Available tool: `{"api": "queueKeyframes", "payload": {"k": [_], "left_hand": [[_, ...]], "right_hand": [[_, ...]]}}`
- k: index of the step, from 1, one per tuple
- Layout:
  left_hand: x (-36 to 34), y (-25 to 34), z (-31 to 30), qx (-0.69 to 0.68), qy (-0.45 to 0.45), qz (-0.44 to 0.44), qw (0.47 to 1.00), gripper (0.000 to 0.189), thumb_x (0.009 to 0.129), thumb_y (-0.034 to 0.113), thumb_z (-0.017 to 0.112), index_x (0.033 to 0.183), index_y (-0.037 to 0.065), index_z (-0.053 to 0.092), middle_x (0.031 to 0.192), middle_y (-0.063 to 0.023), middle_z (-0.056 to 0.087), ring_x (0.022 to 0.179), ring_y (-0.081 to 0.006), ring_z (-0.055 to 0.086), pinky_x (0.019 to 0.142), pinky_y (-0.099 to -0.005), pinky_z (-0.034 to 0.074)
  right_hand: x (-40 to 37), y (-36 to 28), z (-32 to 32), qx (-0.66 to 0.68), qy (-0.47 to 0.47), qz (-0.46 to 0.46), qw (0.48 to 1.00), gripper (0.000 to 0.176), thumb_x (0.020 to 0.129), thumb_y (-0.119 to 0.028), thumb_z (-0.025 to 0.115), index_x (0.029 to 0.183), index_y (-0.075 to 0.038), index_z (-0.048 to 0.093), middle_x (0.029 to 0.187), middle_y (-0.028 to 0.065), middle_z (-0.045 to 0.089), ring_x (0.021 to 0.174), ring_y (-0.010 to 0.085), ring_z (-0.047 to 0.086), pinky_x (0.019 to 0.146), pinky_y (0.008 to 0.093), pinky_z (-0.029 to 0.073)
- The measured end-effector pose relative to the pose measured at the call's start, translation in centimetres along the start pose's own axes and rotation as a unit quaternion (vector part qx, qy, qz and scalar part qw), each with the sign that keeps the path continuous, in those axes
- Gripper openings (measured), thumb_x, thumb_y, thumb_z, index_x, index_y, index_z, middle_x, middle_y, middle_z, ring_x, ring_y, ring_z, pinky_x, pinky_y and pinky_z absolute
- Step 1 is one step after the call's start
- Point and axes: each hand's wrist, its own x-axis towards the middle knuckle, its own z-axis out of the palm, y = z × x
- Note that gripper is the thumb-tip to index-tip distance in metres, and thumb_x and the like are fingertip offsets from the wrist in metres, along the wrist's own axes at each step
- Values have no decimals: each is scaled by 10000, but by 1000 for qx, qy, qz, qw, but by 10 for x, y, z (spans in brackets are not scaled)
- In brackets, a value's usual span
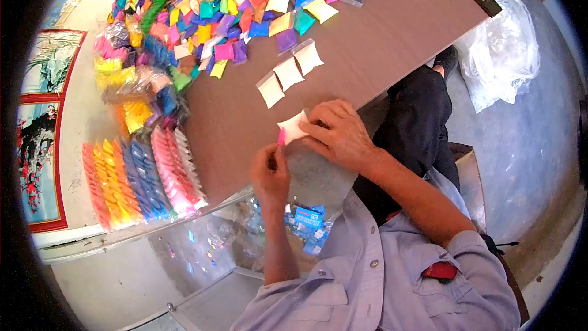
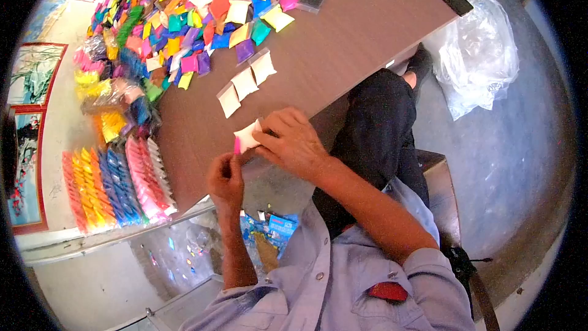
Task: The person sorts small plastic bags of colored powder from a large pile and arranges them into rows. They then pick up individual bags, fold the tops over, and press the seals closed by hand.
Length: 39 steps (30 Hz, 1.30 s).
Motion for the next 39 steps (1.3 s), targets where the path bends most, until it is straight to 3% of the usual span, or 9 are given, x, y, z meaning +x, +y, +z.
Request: {"api": "queueKeyframes", "payload": {"k": [6, 15, 19, 21, 23, 25, 31, 33, 39], "left_hand": [[4, -9, -16, -27, 15, -74, 997, 70, 942, 32, 693, 994, -13, 705, 847, -121, 700, 713, -169, 665, 652, -315, 532], [0, 28, 11, 48, -5, 54, 997, 111, 918, 38, 702, 1027, 16, 705, 890, -169, 688, 733, -287, 688, 667, -379, 554], [6, -3, -2, 111, 39, 60, 991, 107, 923, 38, 695, 1026, 10, 706, 898, -169, 689, 728, -287, 685, 668, -373, 554], [9, -3, -8, 44, 52, -9, 998, 104, 919, 31, 697, 1019, 3, 704, 890, -163, 687, 711, -280, 680, 655, -367, 551], [4, 8, -4, 54, 60, 1, 997, 87, 917, 21, 700, 1003, 11, 702, 866, -154, 681, 681, -263, 666, 636, -352, 542], [2, 19, 9, 61, 36, 115, 991, 65, 921, 22, 700, 986, 23, 698, 841, -146, 674, 657, -256, 650, 621, -351, 537], [3, -5, 8, 83, 36, 102, 991, 49, 933, 43, 707, 976, 21, 697, 853, -150, 674, 698, -273, 676, 637, -377, 545], [6, -13, -1, 63, 56, 41, 996, 51, 929, 34, 705, 975, 13, 695, 843, -146, 672, 698, -274, 675, 644, -379, 545], [-1, 22, 7, 69, 15, 95, 993, 40, 921, 27, 704, 958, 14, 696, 817, -132, 659, 677, -262, 659, 620, -387, 520]], "right_hand": [[8, -6, 2, -17, 31, 9, 999, 258, 821, -214, 760, 1038, -95, 688, 1169, 80, 633, 1204, 294, 577, 1036, 463, 423], [11, 3, 1, 9, -2, 9, 1000, 262, 803, -243, 775, 993, -87, 683, 1122, 85, 666, 1179, 279, 591, 1029, 472, 413], [11, 1, 5, 9, 10, 10, 1000, 253, 783, -242, 783, 963, -96, 682, 1124, 73, 663, 1139, 275, 600, 1008, 467, 421], [10, 1, 4, 6, 13, 11, 1000, 252, 774, -243, 790, 948, -102, 675, 1106, 66, 656, 1130, 270, 601, 998, 462, 423], [10, -1, 3, 10, 13, 17, 1000, 254, 770, -244, 793, 941, -101, 670, 1101, 64, 652, 1131, 270, 600, 996, 459, 424], [13, -1, 3, 13, 16, 14, 1000, 256, 766, -245, 796, 934, -101, 666, 1096, 61, 649, 1132, 270, 599, 994, 457, 424], [10, 0, 1, 13, 16, 7, 1000, 280, 745, -245, 802, 944, -102, 667, 1094, 63, 645, 1134, 275, 599, 1007, 459, 424], [11, -2, 0, -1, 3, 21, 1000, 314, 755, -262, 833, 989, -115, 683, 1109, 45, 664, 1151, 262, 617, 1010, 436, 433], [12, 0, -1, -13, -15, 18, 1000, 332, 750, -270, 839, 1002, -116, 686, 1120, 42, 663, 1166, 259, 612, 1031, 436, 422]]}}
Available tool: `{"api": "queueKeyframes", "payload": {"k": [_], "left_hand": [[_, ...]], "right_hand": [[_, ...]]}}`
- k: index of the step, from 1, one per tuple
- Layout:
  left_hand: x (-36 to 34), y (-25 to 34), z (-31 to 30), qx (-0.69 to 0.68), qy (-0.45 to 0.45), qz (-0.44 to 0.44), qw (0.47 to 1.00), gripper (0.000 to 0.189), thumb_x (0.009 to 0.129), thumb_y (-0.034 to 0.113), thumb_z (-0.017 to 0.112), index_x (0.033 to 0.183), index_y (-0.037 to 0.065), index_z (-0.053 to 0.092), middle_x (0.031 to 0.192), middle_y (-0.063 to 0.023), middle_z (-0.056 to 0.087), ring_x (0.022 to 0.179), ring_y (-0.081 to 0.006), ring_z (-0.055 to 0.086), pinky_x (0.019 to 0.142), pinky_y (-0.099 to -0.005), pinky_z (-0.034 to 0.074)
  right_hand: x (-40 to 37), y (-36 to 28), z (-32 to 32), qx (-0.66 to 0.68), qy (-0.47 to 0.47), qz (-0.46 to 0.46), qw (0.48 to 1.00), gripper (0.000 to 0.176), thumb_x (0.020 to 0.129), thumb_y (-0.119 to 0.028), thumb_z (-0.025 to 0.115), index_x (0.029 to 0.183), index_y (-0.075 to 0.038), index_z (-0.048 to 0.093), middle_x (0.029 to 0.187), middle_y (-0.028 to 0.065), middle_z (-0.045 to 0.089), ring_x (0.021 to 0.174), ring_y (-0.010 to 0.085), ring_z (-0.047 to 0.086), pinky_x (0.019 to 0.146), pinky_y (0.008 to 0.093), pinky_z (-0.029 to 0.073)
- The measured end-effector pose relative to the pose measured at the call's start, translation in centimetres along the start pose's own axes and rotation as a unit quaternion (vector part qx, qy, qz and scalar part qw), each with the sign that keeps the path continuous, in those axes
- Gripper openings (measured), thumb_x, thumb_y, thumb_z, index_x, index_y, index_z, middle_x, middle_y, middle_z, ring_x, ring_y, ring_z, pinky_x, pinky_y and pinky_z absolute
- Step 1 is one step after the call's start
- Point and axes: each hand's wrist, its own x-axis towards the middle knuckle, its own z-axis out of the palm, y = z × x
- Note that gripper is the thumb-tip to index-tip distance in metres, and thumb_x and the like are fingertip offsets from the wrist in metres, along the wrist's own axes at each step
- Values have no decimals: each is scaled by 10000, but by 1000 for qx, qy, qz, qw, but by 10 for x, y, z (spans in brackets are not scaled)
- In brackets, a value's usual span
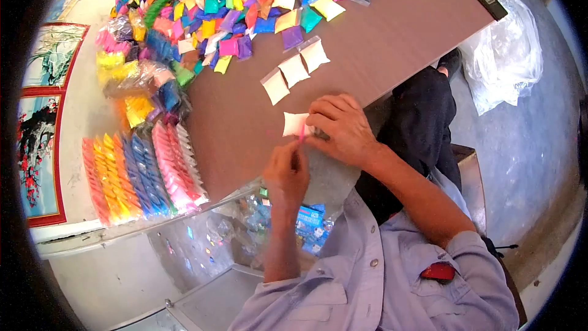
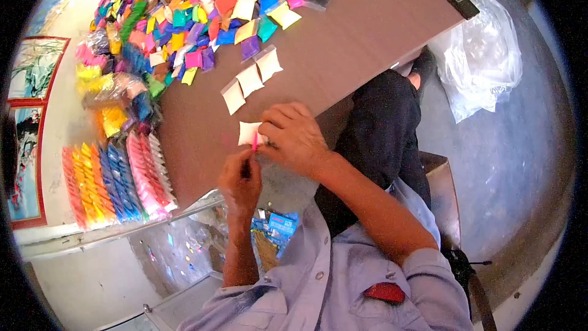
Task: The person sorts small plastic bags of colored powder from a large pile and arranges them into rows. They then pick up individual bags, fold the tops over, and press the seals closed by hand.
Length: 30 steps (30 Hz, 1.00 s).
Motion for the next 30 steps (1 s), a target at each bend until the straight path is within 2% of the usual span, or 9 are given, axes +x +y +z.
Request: {"api": "queueKeyframes", "payload": {"k": [7, 11, 14, 19, 20, 22, 24, 27, 30], "left_hand": [[3, -28, -8, 16, 22, -43, 999, 50, 917, 32, 706, 964, 17, 697, 830, -138, 666, 714, -271, 672, 651, -374, 539], [7, -14, -10, -9, 30, -40, 999, 50, 921, 31, 702, 968, 16, 694, 845, -147, 673, 725, -283, 678, 668, -371, 548], [7, -2, -2, -45, 2, 23, 999, 47, 921, 34, 700, 963, 13, 692, 851, -150, 677, 730, -291, 679, 669, -378, 546], [17, -27, -14, 6, -50, -57, 997, 62, 927, 56, 698, 963, 6, 698, 854, -154, 700, 722, -273, 685, 662, -370, 542], [17, -40, -16, 9, -48, -56, 997, 62, 927, 56, 698, 963, 6, 698, 854, -154, 700, 722, -273, 685, 662, -370, 542], [20, -55, -18, -48, -34, -152, 987, 82, 930, 67, 699, 974, 0, 715, 822, -153, 702, 704, -252, 682, 664, -361, 536], [21, -65, -18, -49, -10, -157, 986, 107, 930, 91, 706, 988, 5, 732, 777, -144, 695, 683, -235, 675, 665, -353, 530], [23, -79, -19, 32, -9, -134, 990, 126, 939, 127, 702, 1001, 26, 743, 834, -140, 709, 700, -259, 684, 668, -371, 540], [29, -72, -23, 159, -17, -99, 982, 160, 944, 143, 702, 1027, 14, 747, 869, -128, 720, 807, -201, 700, 675, -345, 550]], "right_hand": [[-2, 1, 4, 21, 20, -12, 1000, 345, 726, -303, 827, 978, -121, 677, 1110, 48, 647, 1153, 255, 599, 1022, 453, 415], [-3, -2, -1, 18, -4, 12, 1000, 338, 763, -291, 838, 1010, -114, 688, 1134, 49, 657, 1199, 257, 590, 1052, 442, 409], [-2, 1, 1, 15, 1, 3, 1000, 342, 745, -289, 835, 996, -115, 682, 1120, 48, 650, 1175, 257, 593, 1038, 444, 414], [-4, 4, 4, 21, 16, -13, 1000, 327, 729, -266, 830, 971, -113, 673, 1101, 48, 643, 1148, 260, 596, 1021, 452, 423], [-3, 2, 3, 22, 15, -12, 1000, 316, 731, -258, 830, 963, -112, 672, 1103, 47, 643, 1148, 260, 596, 1017, 451, 426], [-1, 2, 2, 24, 18, -11, 999, 306, 733, -250, 829, 955, -111, 671, 1105, 47, 644, 1147, 260, 597, 1012, 450, 429], [-4, 3, 2, 13, 7, -8, 1000, 275, 788, -233, 820, 1002, -111, 698, 1145, 31, 663, 1167, 247, 606, 1018, 433, 433], [-5, 2, 1, 11, 7, -8, 1000, 262, 808, -230, 809, 1020, -111, 711, 1164, 34, 666, 1175, 257, 605, 1022, 434, 435], [-5, 1, 1, 11, 11, -10, 1000, 258, 826, -223, 796, 1048, -113, 723, 1172, 40, 669, 1180, 264, 603, 1032, 436, 435]]}}
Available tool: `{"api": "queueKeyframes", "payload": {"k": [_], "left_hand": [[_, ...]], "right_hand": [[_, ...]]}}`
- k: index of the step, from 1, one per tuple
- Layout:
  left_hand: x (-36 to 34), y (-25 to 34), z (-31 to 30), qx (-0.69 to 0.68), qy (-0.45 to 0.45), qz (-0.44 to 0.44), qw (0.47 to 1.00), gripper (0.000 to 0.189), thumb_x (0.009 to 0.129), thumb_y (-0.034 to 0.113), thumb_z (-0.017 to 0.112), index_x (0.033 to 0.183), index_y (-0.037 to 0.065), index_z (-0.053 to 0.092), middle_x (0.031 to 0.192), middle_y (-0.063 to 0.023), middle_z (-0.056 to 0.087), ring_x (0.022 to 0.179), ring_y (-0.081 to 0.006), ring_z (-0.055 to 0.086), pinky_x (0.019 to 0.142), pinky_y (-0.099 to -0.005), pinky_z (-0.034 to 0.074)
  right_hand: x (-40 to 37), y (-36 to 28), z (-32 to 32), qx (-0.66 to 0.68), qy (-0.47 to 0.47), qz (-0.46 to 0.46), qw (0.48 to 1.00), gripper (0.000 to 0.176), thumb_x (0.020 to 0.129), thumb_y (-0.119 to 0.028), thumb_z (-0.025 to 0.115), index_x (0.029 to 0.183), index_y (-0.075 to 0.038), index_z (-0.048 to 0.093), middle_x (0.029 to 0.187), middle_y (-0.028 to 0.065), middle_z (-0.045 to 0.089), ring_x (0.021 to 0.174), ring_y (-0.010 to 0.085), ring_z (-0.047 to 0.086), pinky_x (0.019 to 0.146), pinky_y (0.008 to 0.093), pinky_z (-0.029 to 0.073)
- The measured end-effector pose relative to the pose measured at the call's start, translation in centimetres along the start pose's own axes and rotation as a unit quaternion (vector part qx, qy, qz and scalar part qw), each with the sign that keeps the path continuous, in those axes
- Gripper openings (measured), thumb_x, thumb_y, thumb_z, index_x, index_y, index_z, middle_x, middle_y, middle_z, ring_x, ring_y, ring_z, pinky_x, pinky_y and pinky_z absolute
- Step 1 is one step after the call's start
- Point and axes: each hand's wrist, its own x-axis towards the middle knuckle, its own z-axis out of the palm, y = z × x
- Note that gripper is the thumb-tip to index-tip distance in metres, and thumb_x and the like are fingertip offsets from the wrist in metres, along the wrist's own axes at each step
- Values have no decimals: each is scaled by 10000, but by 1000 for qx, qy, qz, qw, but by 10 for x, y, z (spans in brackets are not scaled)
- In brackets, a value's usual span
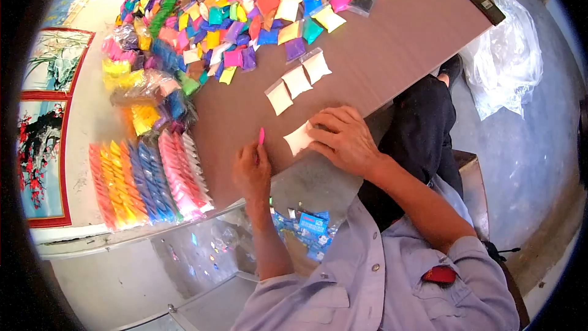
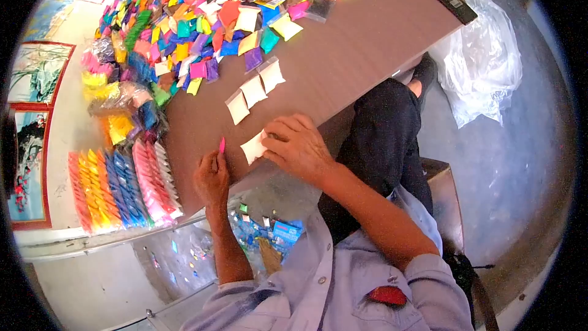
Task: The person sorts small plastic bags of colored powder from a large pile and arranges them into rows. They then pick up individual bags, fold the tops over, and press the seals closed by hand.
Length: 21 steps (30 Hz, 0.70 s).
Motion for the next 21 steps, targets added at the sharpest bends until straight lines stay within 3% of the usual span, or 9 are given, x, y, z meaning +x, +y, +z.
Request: {"api": "queueKeyframes", "payload": {"k": [2, 3, 5, 6, 8, 11, 15, 18, 21], "left_hand": [[4, 19, -9, 31, 32, 79, 996, 204, 920, 147, 726, 1092, 37, 736, 1018, -143, 721, 968, -272, 696, 775, -397, 565], [3, 28, -9, 31, 30, 78, 996, 204, 920, 147, 726, 1092, 37, 736, 1018, -143, 721, 968, -272, 696, 775, -397, 565], [0, 47, -8, -138, -51, 61, 987, 300, 878, 140, 759, 1160, 54, 709, 1147, -155, 703, 1073, -330, 666, 894, -430, 548], [2, 52, -11, -138, -50, 60, 987, 300, 878, 140, 759, 1160, 54, 709, 1147, -155, 703, 1073, -330, 666, 894, -430, 548], [5, 61, -15, -178, -150, 146, 962, 380, 831, 103, 786, 1197, 65, 692, 1189, -160, 684, 1080, -338, 660, 958, -426, 531], [3, 61, -15, -184, -160, 150, 958, 422, 793, 79, 802, 1200, 57, 690, 1194, -159, 687, 1116, -344, 647, 974, -413, 526], [0, 63, -22, -186, -195, 74, 960, 403, 812, 61, 797, 1199, 51, 688, 1207, -149, 682, 1020, -272, 688, 893, -363, 559], [-2, 46, -6, -252, -180, 23, 951, 344, 850, 67, 789, 1179, 42, 692, 1131, -118, 705, 873, -170, 698, 762, -299, 570], [12, 37, 4, -301, -83, -45, 949, 330, 853, 125, 824, 1146, 23, 710, 998, -69, 714, 800, -125, 647, 693, -273, 527]], "right_hand": [[0, -1, 1, -3, 1, 2, 1000, 258, 829, -221, 793, 1053, -112, 726, 1175, 43, 670, 1180, 264, 604, 1036, 437, 435], [-1, -1, 1, -5, 2, 5, 1000, 259, 832, -219, 791, 1059, -111, 729, 1178, 46, 672, 1181, 264, 605, 1040, 438, 435], [0, -3, 0, 0, 2, 6, 1000, 262, 832, -214, 789, 1064, -108, 729, 1174, 48, 674, 1180, 265, 606, 1041, 439, 435], [1, -3, -2, 3, 5, 6, 1000, 264, 832, -209, 788, 1068, -106, 730, 1170, 50, 676, 1180, 266, 607, 1043, 440, 435], [0, -1, -2, 3, 6, 6, 1000, 266, 832, -208, 786, 1068, -101, 729, 1171, 52, 679, 1177, 269, 610, 1042, 443, 437], [0, 0, -3, 8, 13, 7, 1000, 260, 816, -182, 780, 1051, -89, 716, 1154, 57, 678, 1159, 271, 617, 1031, 446, 443], [-3, 1, -2, 36, 61, 6, 997, 245, 788, -110, 772, 1022, -72, 709, 1124, 64, 680, 1124, 277, 630, 1001, 449, 462], [-7, 4, -5, 61, 70, 8, 996, 238, 781, -70, 762, 1014, -61, 712, 1120, 71, 683, 1105, 284, 638, 980, 450, 478], [-8, 5, -8, 69, 63, 0, 996, 240, 780, -53, 754, 1015, -57, 707, 1116, 75, 682, 1098, 288, 639, 968, 450, 485]]}}
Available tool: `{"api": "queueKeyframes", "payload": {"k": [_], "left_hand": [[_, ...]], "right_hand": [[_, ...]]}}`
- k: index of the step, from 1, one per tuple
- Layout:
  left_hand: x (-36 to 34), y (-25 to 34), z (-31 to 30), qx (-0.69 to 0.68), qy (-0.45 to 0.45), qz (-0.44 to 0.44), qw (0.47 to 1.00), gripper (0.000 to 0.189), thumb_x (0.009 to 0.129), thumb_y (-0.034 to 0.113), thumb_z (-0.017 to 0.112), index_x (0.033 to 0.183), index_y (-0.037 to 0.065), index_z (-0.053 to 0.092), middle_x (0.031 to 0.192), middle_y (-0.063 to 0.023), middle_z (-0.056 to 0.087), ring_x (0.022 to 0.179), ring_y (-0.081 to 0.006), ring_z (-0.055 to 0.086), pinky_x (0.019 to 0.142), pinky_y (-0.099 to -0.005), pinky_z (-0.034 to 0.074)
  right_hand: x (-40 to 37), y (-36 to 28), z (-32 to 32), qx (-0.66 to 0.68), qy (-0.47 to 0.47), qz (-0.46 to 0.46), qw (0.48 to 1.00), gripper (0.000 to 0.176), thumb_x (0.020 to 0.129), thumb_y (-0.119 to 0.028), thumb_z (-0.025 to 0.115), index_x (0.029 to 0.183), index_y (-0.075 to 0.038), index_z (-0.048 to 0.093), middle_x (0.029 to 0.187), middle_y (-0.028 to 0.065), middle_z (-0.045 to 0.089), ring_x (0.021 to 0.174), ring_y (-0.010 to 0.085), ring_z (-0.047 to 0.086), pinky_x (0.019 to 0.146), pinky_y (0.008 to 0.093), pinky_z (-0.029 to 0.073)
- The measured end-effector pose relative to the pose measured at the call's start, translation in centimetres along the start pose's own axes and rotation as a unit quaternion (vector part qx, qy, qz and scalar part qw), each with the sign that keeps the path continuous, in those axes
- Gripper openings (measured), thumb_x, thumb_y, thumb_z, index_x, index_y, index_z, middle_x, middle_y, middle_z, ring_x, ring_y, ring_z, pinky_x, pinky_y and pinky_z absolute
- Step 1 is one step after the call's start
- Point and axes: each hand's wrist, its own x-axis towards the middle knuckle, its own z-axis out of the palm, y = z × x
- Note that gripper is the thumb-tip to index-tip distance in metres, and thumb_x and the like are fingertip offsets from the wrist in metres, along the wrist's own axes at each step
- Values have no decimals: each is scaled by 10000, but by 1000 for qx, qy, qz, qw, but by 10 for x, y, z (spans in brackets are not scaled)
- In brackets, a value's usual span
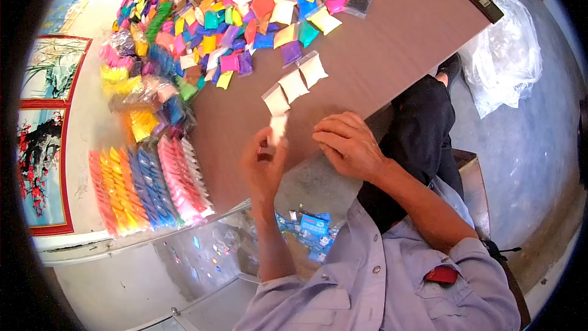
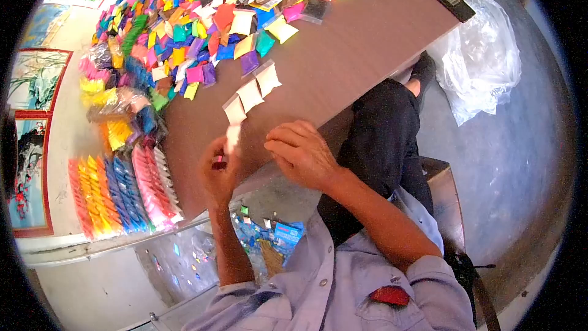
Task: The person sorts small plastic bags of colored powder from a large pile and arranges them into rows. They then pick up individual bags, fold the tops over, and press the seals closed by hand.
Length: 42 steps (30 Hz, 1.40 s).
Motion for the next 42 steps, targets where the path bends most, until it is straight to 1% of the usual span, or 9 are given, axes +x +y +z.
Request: {"api": "queueKeyframes", "payload": {"k": [4, 11, 13, 22, 28, 31, 34, 39, 42], "left_hand": [[31, 7, 15, 49, 101, 12, 994, 355, 864, 209, 818, 1146, 19, 717, 1025, -103, 724, 841, -173, 670, 752, -314, 540], [53, 21, 40, 147, 134, -6, 980, 376, 835, 238, 832, 1107, 7, 714, 1039, -165, 711, 912, -299, 700, 818, -391, 555], [54, 14, 44, 220, 163, 120, 954, 393, 837, 277, 847, 1086, -5, 734, 1050, -160, 725, 909, -278, 718, 792, -363, 570], [50, 4, 46, 203, 134, 175, 954, 421, 845, 224, 848, 1138, -40, 702, 1170, -222, 674, 1065, -357, 682, 914, -423, 555], [47, 11, 48, 229, 111, 203, 946, 398, 869, 145, 815, 1185, -47, 666, 1220, -258, 651, 1066, -401, 676, 886, -421, 563], [46, 2, 55, 184, 108, 162, 963, 395, 894, 141, 791, 1210, -52, 654, 1250, -273, 634, 1100, -419, 661, 914, -433, 558], [43, -4, 57, 213, 121, 176, 954, 424, 915, 146, 771, 1258, -57, 628, 1297, -285, 610, 1168, -433, 630, 963, -440, 541], [42, -20, 66, 137, 127, 135, 973, 480, 934, 157, 750, 1333, -49, 582, 1385, -272, 566, 1256, -426, 580, 1018, -450, 514], [41, -10, 61, 175, 120, 138, 968, 500, 926, 156, 772, 1353, -29, 586, 1453, -225, 506, 1237, -375, 596, 948, -402, 558]], "right_hand": [[-2, 2, 2, -3, -8, -5, 1000, 208, 798, -59, 738, 1003, -59, 705, 1111, 77, 682, 1103, 289, 637, 975, 450, 480], [-4, 6, 1, -28, -25, -26, 999, 225, 756, -70, 710, 978, -47, 690, 1090, 74, 681, 1108, 280, 630, 992, 444, 468], [-3, 6, 1, -27, -25, -29, 999, 240, 740, -69, 711, 977, -43, 687, 1087, 74, 680, 1106, 277, 630, 990, 443, 469], [-4, 9, -1, -20, -35, -30, 999, 244, 739, -76, 719, 978, -46, 685, 1090, 75, 681, 1125, 278, 626, 989, 449, 470], [-4, 9, -2, -32, -34, -43, 998, 257, 736, -82, 705, 990, -50, 682, 1111, 79, 678, 1134, 283, 622, 995, 451, 471], [-4, 10, -3, -29, -46, -44, 998, 258, 746, -97, 695, 1000, -51, 679, 1116, 80, 676, 1133, 284, 622, 997, 451, 472], [-4, 10, -4, -48, -53, -48, 996, 245, 760, -106, 686, 999, -53, 679, 1113, 81, 676, 1133, 282, 621, 996, 449, 473], [-2, 8, -5, -18, -63, -42, 997, 239, 752, -97, 691, 988, -59, 678, 1109, 80, 678, 1130, 277, 618, 991, 446, 474], [-1, 6, -5, -15, -57, -32, 998, 227, 759, -88, 691, 984, -63, 680, 1104, 76, 682, 1127, 278, 621, 993, 442, 473]]}}
